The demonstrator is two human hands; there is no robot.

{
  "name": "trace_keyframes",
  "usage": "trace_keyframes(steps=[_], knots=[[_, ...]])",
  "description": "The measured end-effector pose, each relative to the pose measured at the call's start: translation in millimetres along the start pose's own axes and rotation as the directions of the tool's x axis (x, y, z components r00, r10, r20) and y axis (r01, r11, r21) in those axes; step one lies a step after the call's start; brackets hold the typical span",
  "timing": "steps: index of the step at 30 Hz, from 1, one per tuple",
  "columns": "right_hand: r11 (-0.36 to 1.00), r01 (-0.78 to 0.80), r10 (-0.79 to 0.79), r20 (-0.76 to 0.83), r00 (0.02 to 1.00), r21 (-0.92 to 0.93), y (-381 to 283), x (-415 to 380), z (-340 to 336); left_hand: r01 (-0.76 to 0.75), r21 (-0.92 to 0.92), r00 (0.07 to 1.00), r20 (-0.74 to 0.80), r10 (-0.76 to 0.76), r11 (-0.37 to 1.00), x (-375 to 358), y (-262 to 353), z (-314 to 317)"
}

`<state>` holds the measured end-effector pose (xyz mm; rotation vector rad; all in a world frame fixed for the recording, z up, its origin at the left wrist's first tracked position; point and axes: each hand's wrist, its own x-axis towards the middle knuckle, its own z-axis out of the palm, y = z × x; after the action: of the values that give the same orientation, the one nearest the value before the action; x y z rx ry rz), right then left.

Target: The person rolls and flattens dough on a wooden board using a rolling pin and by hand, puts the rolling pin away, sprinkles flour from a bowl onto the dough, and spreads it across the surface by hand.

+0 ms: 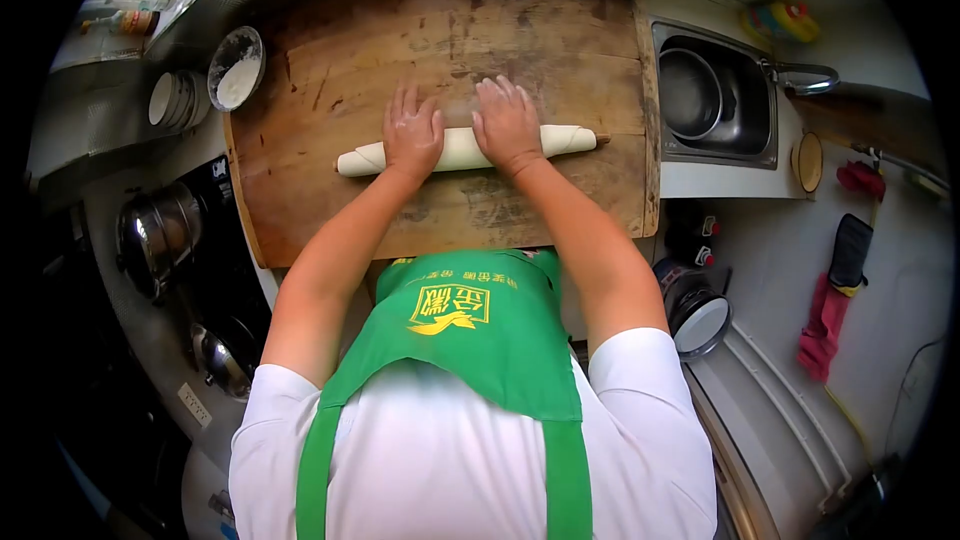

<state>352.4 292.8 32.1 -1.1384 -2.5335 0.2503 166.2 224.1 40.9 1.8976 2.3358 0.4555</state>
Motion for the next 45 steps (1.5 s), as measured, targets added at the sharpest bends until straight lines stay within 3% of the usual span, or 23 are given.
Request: trace_keyframes(steps=[2,6,8,14,17,18,20,21,23,24,30,33,35,36,38,39,40,42,43,45], knots=[[1.0,0.003,-0.001,0.143,0.99,-0.01,-27.8,-37.8,9.4,-0.04,0.081,0.999,0.03,0.038,0.996,-35.7,-6.7,5.7],[1.0,0.014,-0.013,0.058,0.998,-0.019,-26.4,-23.8,10.2,-0.07,0.136,0.998,0.003,0.07,0.988,-23.0,-11.4,11.3],[1.0,-0.003,0.002,0.085,0.996,0.016,-20.0,7.6,4.5,-0.091,-0.028,0.989,0.116,0.094,0.995,4.1,-15.6,2.3],[0.992,-0.06,0.053,0.071,0.996,0.109,0.0,60.9,18.8,-0.132,-0.085,0.985,0.105,0.141,0.988,64.6,-32.7,-1.2],[0.984,-0.16,0.156,0.054,0.986,0.079,13.4,83.4,15.9,0.026,-0.084,0.997,0.077,-0.02,0.996,83.1,-43.9,-6.0],[0.985,-0.155,0.151,0.05,0.987,0.077,18.9,79.6,9.3,0.026,-0.085,0.997,0.069,-0.02,0.996,74.9,-52.2,-4.4],[1.0,-0.018,0.02,-0.07,0.997,0.018,32.0,54.3,-8.3,0.176,0.001,0.984,0.008,-0.176,0.984,41.5,-68.1,-3.5],[0.998,-0.065,0.065,-0.034,0.997,0.013,45.5,29.4,-3.7,0.174,-0.001,0.985,0.01,-0.174,0.985,28.5,-76.2,-3.3],[1.0,-0.017,0.017,-0.019,1.0,0.023,62.6,9.2,-11.5,-0.011,0.152,0.998,0.06,0.002,0.988,5.5,-90.9,-2.1],[0.999,0.038,-0.038,0.0,0.999,0.037,65.8,2.6,-10.7,-0.002,0.149,0.997,0.075,-0.009,0.989,8.3,-91.5,-2.9],[0.998,-0.041,0.044,-0.072,0.996,0.049,92.5,77.5,-2.1,0.014,0.093,0.994,0.11,-0.024,0.996,81.2,-110.2,-11.8],[0.991,-0.102,0.108,-0.07,0.992,0.081,98.9,105.6,-6.1,-0.153,0.094,0.988,0.026,0.151,0.984,112.1,-121.7,-10.4],[0.945,-0.313,0.284,0.237,0.929,0.094,100.9,122.0,-16.4,-0.076,0.007,0.981,0.179,0.074,0.997,127.5,-115.7,-25.1],[0.947,-0.309,0.283,0.222,0.933,0.091,99.9,119.1,-18.5,-0.083,0.008,0.983,0.165,0.081,0.997,123.1,-115.0,-24.5],[0.916,-0.357,0.373,-0.059,0.926,0.182,104.2,115.3,-7.1,-0.045,0.046,0.995,-0.083,0.049,0.998,114.7,-117.3,-15.6],[0.942,-0.277,0.323,-0.28,0.904,0.19,97.0,101.7,-5.5,-0.074,0.01,0.981,-0.18,0.075,0.997,102.8,-107.6,-19.3],[0.942,-0.275,0.322,-0.281,0.904,0.193,94.7,78.5,-4.2,-0.073,0.013,0.98,-0.182,0.074,0.997,82.6,-103.6,-20.3],[0.988,-0.153,0.149,-0.124,0.981,-0.017,98.8,47.0,-5.9,-0.037,-0.068,0.999,0.017,0.038,0.997,59.4,-103.3,-14.6],[0.987,-0.162,0.16,-0.116,0.98,-0.008,97.2,42.9,-3.3,-0.036,-0.063,0.999,0.031,0.038,0.997,56.3,-106.2,-11.4],[0.99,-0.135,0.132,-0.104,0.986,-0.029,102.5,48.9,-4.7,-0.135,0.103,0.984,-0.103,0.146,0.985,63.2,-111.1,-1.0]])
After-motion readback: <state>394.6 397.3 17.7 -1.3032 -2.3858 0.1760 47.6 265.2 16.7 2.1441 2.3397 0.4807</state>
